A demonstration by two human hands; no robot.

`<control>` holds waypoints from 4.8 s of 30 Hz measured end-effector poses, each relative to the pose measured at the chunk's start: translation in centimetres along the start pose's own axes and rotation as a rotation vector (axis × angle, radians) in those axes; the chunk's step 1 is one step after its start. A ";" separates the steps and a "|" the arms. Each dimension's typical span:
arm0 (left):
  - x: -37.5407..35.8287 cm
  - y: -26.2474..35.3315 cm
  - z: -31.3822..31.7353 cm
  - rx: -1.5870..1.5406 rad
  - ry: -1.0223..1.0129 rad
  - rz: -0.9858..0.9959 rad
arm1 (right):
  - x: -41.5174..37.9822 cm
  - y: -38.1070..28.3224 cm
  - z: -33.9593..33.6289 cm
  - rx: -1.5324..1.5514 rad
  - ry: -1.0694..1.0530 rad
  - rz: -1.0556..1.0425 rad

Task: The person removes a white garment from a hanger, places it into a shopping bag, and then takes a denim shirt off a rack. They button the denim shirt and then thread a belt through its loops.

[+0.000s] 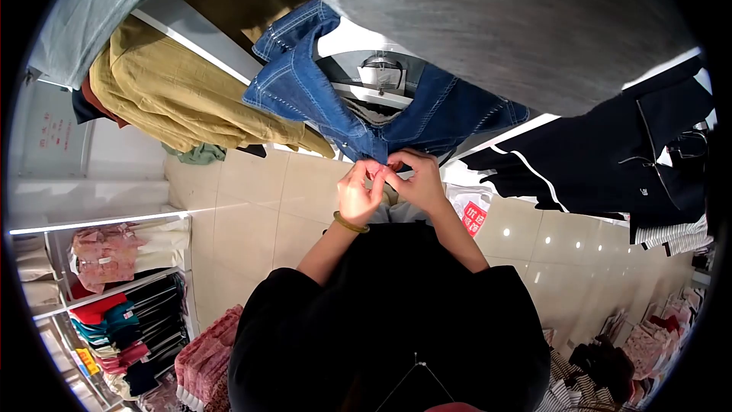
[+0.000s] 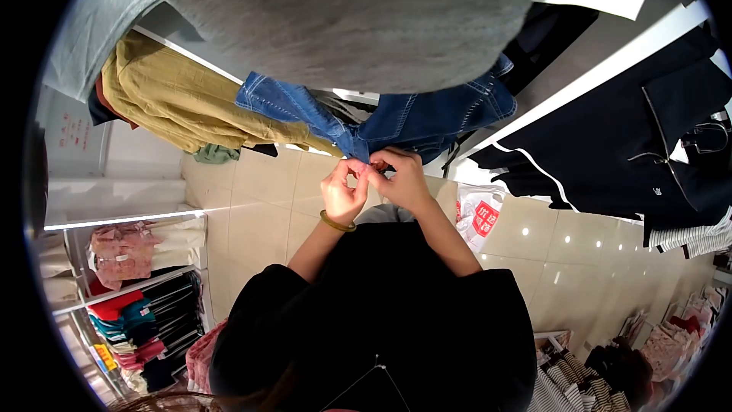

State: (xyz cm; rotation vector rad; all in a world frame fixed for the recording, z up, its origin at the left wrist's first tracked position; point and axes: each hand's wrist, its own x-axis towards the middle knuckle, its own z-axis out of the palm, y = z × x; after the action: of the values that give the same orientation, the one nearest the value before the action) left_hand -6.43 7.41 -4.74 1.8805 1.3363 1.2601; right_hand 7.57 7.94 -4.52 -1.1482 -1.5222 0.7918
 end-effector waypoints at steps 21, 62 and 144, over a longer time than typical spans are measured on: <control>0.8 -1.8 -1.7 -0.704 -0.262 -0.399 | -0.1 -0.6 0.5 -0.045 0.095 -0.082; -2.8 -8.2 3.3 -0.117 0.072 -0.168 | -1.6 11.8 4.8 -0.720 0.182 -0.216; -8.2 -0.9 0.0 -0.265 0.062 -0.304 | -8.6 -0.2 2.9 0.040 0.104 0.111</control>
State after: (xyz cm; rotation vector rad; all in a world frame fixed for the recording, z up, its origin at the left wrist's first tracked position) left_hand -7.59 0.26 -8.69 1.4103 1.3512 1.2727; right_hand 4.89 -0.01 -7.97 -1.2332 -1.3604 0.8203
